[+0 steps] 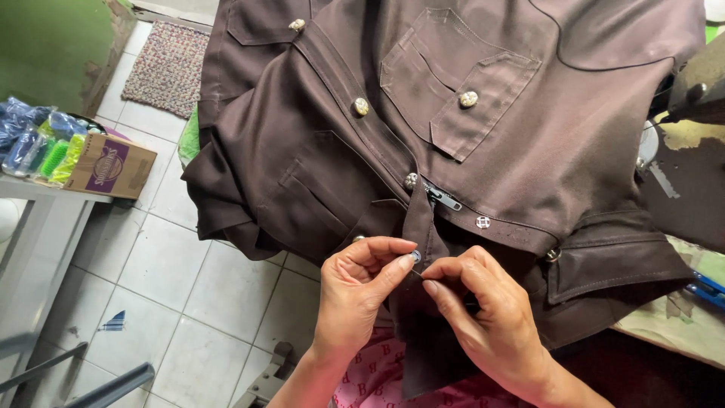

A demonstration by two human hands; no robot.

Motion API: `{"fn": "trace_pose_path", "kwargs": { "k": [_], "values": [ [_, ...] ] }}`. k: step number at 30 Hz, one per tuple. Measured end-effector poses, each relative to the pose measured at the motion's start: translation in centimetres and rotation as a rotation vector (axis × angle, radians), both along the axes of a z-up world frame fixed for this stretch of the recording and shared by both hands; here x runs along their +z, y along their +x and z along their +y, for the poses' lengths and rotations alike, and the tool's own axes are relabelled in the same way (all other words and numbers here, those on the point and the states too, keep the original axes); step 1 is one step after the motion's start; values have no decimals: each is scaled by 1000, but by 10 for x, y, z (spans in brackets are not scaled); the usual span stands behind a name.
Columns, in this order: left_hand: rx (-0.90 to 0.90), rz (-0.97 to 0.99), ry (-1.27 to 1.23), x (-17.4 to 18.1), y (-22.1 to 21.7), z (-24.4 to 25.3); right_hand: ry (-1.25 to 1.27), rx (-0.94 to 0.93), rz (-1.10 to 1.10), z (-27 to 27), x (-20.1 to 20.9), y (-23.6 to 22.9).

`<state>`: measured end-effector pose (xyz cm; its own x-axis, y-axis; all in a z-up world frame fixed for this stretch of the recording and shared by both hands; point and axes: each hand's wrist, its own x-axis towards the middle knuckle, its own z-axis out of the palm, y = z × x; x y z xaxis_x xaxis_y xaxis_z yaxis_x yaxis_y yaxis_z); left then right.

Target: Hand-sewing buttons onto a brown uniform jacket at a sewing workstation.

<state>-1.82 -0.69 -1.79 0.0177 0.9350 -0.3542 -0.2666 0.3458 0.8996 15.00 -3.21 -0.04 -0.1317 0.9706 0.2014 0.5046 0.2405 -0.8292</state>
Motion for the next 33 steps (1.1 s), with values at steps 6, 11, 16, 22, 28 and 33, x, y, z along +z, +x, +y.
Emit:
{"fn": "trace_pose_path", "kwargs": {
  "k": [6, 11, 16, 22, 28, 33],
  "values": [
    [8, -117, -7, -6, -1, 0, -85, -72, 23, -6, -6, -1],
    [14, -153, -12, -9, -1, -2, -137, -108, 58, -10, -7, -3],
    [14, -176, 3, -9, 0, -3, -175, -126, 45, -10, -7, -2],
    [26, -162, 29, -4, 3, -5, -209, -128, 75, -9, -7, -1],
    [29, -52, 49, -1, 4, -7, -232, -119, 82, -8, -5, 1],
    [33, -24, 75, -1, 5, -8, -225, -124, 115, -9, -9, 1]
  ]
}}
